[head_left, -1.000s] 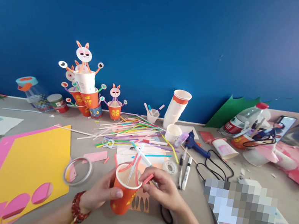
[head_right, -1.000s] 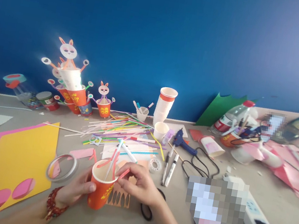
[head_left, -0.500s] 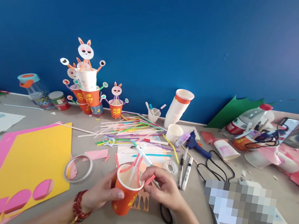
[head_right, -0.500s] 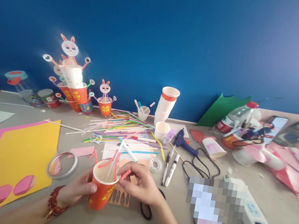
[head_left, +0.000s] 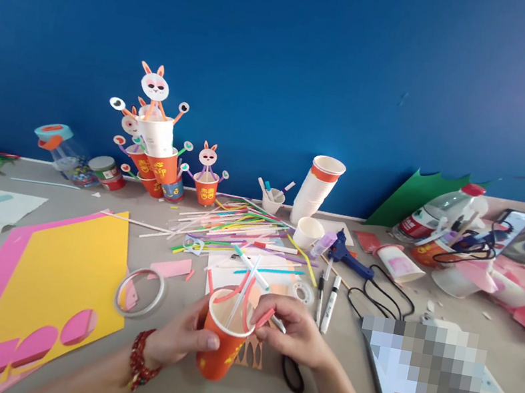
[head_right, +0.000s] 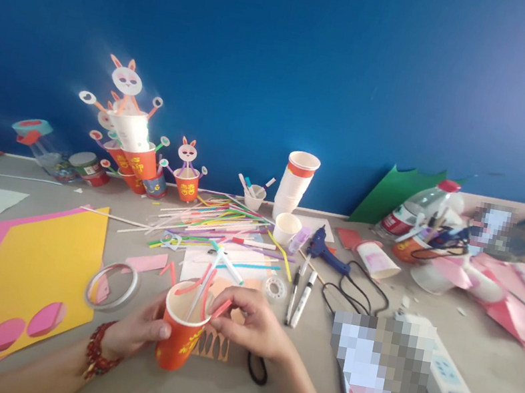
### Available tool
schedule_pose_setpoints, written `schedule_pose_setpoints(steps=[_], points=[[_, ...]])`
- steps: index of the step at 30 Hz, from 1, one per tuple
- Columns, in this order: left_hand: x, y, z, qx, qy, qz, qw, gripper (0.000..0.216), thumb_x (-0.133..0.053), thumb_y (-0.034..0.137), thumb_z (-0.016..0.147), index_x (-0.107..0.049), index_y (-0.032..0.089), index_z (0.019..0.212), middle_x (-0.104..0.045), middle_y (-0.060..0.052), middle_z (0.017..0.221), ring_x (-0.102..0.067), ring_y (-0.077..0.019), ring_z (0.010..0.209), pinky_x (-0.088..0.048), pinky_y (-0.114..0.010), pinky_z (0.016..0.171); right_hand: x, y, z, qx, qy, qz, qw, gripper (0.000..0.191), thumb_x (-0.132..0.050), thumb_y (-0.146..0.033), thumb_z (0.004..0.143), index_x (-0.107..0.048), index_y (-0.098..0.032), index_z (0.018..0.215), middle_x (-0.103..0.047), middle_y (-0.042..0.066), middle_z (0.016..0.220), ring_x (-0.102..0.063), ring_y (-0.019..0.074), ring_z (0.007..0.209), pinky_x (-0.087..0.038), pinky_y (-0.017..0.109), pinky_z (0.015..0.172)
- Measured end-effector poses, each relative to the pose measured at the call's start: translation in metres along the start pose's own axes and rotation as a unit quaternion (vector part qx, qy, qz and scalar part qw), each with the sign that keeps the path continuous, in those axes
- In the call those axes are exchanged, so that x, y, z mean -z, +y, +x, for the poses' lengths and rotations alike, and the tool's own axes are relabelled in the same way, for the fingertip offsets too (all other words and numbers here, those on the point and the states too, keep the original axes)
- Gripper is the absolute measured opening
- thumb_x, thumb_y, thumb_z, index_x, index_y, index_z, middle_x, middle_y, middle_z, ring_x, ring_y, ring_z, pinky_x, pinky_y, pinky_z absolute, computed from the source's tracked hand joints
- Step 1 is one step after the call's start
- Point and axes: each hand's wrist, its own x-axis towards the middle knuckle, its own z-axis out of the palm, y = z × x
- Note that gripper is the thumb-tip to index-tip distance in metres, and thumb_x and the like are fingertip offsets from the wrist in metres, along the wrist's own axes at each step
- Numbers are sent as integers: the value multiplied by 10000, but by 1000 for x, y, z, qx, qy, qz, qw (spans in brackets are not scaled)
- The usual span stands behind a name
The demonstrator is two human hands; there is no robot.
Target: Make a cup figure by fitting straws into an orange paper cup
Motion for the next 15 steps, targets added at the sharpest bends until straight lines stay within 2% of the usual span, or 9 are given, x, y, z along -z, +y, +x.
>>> schedule_pose_setpoints(steps=[11,15], points=[[-1,3,2,17,-26,5,999,705,-741,507,743,-525,198,1339,-613,-133,1268,-553,-337,1156,-404,-450,982,2,-4,2,-15,-35,11,999,174,-647,-318,887,-667,-147,857,-667,30,692,-590,126,617,-468,219,598],[0,3,2,15,-25,6,1000,702,-746,507,736,-532,192,1326,-627,-134,1242,-568,-332,1125,-419,-441,957,1,-3,2,-12,-27,14,999,184,-649,-327,885,-670,-146,855,-665,33,703,-588,127,622,-475,227,610]])
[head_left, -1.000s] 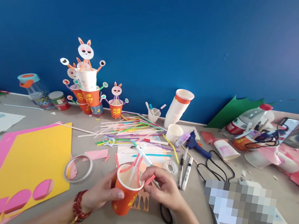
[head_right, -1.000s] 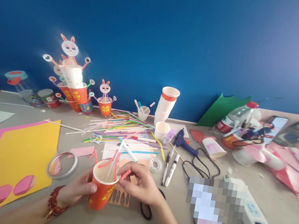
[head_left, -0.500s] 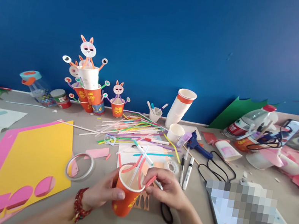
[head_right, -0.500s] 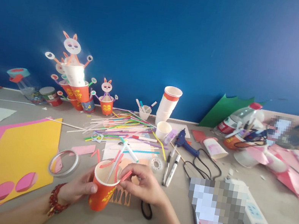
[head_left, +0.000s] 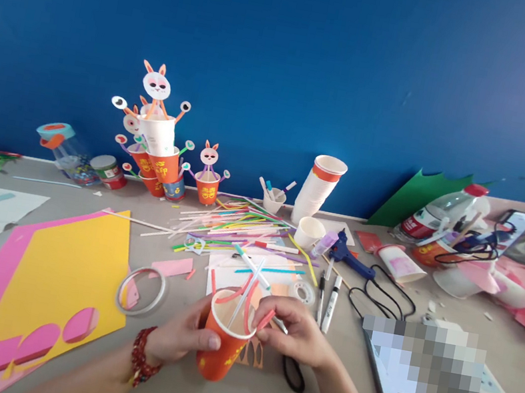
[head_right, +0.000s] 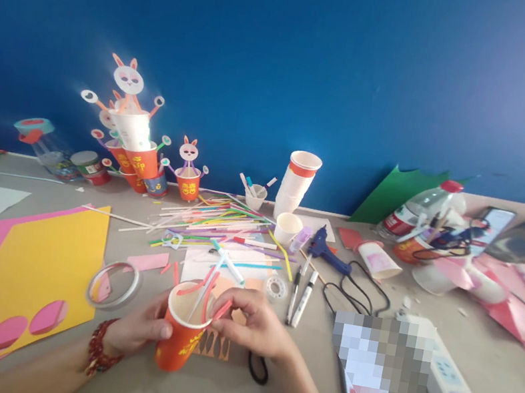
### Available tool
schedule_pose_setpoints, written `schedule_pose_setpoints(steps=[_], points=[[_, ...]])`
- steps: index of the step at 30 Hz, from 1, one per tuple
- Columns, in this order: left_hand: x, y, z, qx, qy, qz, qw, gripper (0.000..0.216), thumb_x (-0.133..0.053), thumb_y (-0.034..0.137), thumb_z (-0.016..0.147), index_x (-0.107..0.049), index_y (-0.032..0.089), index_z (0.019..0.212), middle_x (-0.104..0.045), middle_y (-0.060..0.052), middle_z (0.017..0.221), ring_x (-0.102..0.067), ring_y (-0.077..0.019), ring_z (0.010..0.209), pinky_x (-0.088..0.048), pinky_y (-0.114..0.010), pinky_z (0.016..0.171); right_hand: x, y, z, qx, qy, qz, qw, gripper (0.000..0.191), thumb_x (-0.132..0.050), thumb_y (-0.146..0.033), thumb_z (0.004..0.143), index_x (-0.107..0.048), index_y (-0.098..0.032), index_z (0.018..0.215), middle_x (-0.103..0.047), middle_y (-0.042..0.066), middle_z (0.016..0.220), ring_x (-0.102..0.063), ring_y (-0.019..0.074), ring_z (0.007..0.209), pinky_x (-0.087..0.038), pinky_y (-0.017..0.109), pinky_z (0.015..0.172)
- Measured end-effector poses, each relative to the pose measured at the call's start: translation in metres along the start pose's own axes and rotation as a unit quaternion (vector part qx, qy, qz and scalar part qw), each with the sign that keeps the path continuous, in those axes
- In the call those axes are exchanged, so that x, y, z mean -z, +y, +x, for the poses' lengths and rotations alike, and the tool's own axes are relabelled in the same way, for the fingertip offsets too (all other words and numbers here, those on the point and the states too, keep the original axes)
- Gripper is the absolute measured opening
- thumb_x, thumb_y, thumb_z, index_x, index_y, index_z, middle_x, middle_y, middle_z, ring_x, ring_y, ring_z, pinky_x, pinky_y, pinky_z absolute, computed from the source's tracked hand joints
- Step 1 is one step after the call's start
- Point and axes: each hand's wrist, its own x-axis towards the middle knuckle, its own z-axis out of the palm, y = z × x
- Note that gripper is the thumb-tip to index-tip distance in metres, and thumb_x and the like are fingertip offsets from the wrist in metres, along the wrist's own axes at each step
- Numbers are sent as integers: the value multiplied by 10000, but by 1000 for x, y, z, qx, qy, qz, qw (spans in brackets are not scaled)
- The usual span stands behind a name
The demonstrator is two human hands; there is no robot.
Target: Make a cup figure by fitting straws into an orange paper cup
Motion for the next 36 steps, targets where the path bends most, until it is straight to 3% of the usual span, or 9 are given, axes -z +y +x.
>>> schedule_pose_setpoints(steps=[7,19,24,27,36], points=[[3,-9,-2,-11,46,-12,999,734,-768,461,727,-493,228,1366,-607,-122,1293,-538,-335,1177,-410,-438,976,-2,6,-2,20,38,-9,999,85,-682,-236,843,-681,-158,877,-655,38,746,-594,141,673,-468,245,645],[-2,-1,1,-15,43,5,999,735,-774,470,712,-515,203,1346,-604,-136,1292,-520,-356,1202,-396,-466,1007,-1,7,-3,35,56,-39,997,108,-690,-173,821,-668,-171,927,-656,50,808,-605,145,698,-485,251,653],[0,-3,1,-8,72,-4,997,667,-763,445,736,-544,195,1313,-611,-137,1285,-543,-343,1177,-421,-457,994,-5,3,1,113,105,-74,985,173,-668,-116,829,-647,-204,976,-626,45,834,-595,166,753,-505,295,688],[1,-4,0,0,76,-6,997,652,-754,437,749,-541,194,1316,-611,-139,1279,-566,-328,1135,-461,-440,942,-3,-2,4,146,84,-122,978,191,-640,-95,843,-670,-204,998,-617,67,909,-601,193,863,-509,340,769],[1,-6,-1,2,71,0,997,675,-761,447,744,-531,210,1333,-629,-112,1252,-571,-297,1116,-446,-400,944,9,-15,4,113,-8,-165,980,138,-585,-105,910,-634,-177,1016,-601,96,1031,-591,191,990,-483,331,868]])
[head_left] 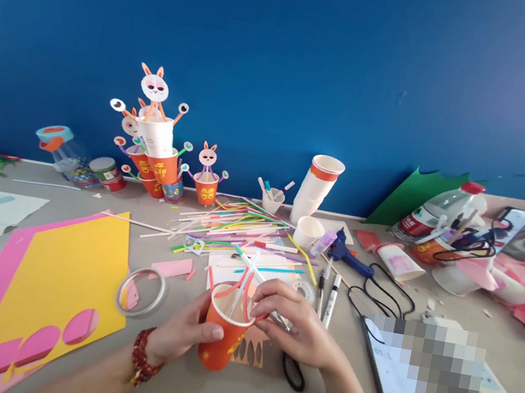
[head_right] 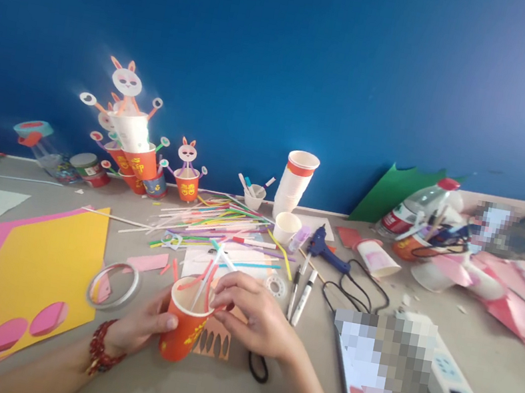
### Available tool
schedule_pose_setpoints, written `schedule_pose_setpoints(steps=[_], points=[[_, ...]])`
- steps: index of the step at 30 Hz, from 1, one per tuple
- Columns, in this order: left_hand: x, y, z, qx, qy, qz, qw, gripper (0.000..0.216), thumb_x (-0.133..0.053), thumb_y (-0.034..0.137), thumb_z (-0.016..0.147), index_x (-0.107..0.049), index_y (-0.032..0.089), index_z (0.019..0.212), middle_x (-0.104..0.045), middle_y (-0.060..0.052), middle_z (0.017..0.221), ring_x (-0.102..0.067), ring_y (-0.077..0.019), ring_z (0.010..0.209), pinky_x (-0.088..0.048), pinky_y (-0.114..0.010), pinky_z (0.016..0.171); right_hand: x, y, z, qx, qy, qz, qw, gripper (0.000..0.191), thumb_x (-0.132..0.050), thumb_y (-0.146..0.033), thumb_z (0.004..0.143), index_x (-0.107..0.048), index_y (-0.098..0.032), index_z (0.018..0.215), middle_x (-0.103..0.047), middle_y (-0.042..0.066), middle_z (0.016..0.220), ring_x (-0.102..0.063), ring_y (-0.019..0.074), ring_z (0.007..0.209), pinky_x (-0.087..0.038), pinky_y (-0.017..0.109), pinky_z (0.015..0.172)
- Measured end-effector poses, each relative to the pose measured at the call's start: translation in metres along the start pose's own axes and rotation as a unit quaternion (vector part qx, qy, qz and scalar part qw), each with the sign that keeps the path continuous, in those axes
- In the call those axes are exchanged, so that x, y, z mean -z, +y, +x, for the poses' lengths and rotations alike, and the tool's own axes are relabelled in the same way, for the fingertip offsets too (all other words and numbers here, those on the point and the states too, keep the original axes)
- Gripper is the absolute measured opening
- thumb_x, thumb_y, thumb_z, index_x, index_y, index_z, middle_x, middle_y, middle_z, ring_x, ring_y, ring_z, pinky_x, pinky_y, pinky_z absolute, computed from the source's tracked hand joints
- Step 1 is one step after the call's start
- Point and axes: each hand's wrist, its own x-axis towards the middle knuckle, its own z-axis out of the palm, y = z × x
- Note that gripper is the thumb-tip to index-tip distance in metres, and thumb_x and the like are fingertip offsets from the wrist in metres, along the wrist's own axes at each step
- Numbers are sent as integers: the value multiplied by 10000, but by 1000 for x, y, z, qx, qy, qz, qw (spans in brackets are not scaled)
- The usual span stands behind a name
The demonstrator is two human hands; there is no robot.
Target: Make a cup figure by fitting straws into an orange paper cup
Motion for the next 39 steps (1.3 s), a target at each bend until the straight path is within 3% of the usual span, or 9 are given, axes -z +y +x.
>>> schedule_pose_setpoints(steps=[5,13,39], points=[[3,-3,1,-2,-11,-3,1000,641,-747,437,763,-545,203,1324,-615,-116,1289,-543,-311,1172,-426,-397,973,2,-7,0,-25,-38,-24,999,89,-521,-113,942,-570,-172,987,-581,99,1038,-559,196,1032,-460,334,897],[5,-9,1,11,-19,-42,999,679,-735,419,781,-495,222,1385,-590,-118,1336,-523,-321,1220,-396,-421,1021,-2,-8,-1,-35,-39,-47,998,75,-474,-121,955,-501,-188,973,-573,92,1021,-532,202,1018,-452,348,886],[-1,-4,0,45,-19,-97,994,617,-767,445,738,-592,202,1276,-653,-129,1239,-601,-305,1127,-449,-399,960,-1,-7,0,-16,-37,-45,998,49,-483,-173,970,-529,-188,962,-607,99,976,-567,209,983,-477,354,861]])
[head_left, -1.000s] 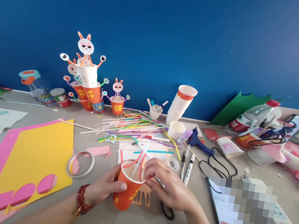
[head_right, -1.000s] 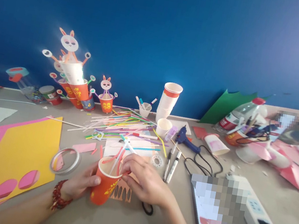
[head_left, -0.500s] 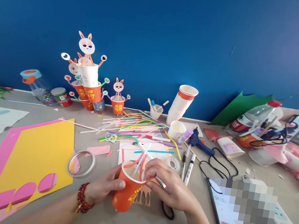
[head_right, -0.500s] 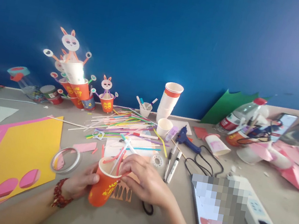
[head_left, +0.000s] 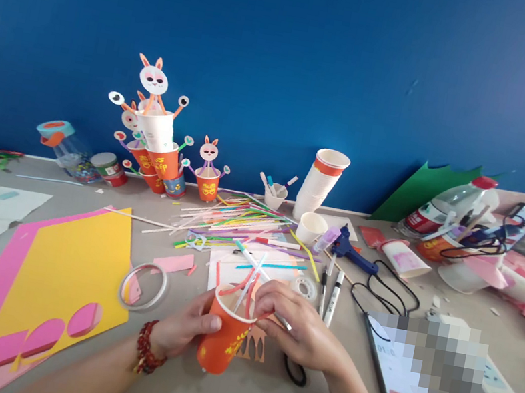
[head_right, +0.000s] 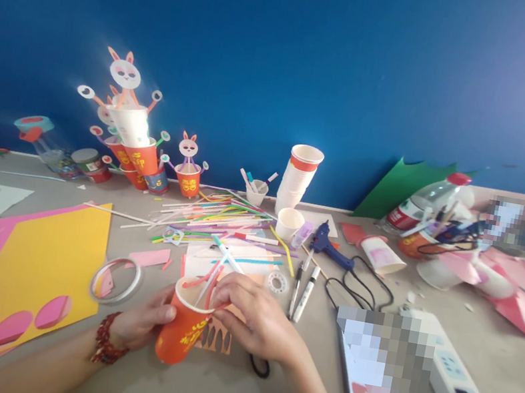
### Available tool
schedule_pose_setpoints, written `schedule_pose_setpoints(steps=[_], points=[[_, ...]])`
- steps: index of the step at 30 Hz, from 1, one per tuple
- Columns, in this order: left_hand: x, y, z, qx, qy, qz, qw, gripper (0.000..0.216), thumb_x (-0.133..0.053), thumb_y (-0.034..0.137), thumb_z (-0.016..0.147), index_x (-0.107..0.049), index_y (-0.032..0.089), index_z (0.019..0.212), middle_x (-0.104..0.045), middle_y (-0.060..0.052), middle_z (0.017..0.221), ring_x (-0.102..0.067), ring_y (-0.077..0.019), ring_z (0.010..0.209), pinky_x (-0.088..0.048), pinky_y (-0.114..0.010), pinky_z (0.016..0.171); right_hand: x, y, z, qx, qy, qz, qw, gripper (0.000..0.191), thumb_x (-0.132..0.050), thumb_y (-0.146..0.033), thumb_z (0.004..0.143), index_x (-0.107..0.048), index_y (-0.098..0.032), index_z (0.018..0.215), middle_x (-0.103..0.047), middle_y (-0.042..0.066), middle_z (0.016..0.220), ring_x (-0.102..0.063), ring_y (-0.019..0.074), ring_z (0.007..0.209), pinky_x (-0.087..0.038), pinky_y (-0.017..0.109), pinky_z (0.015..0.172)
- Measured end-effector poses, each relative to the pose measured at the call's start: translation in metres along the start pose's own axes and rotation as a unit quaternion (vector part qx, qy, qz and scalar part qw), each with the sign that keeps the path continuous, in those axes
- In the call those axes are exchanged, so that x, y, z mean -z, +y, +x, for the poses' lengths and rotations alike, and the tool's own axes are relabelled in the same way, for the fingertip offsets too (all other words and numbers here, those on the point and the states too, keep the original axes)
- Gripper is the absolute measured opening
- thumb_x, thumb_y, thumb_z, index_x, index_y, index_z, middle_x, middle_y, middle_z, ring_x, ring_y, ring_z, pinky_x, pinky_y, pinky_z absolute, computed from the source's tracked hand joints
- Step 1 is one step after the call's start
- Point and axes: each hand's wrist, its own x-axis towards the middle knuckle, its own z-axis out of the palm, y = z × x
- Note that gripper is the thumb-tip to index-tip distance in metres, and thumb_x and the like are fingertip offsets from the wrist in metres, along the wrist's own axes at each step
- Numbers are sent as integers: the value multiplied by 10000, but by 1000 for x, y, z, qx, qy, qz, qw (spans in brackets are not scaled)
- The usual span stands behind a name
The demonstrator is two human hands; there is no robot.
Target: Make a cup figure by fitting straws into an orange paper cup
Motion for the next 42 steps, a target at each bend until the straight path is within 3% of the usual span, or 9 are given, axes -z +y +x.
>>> schedule_pose_setpoints(steps=[20,42], points=[[-3,2,1,-10,-4,-9,1000,601,-764,447,742,-601,174,1252,-678,-132,1177,-638,-272,1027,-475,-352,878,0,3,-1,8,-1,36,999,45,-512,-191,969,-556,-185,972,-622,95,972,-575,206,986,-475,362,876],[-3,1,0,1,-7,-19,1000,673,-749,475,749,-559,174,1320,-669,-140,1196,-630,-290,1056,-465,-375,900,2,2,1,13,0,47,999,65,-529,-205,969,-586,-180,987,-643,98,982,-600,204,974,-490,358,867]])
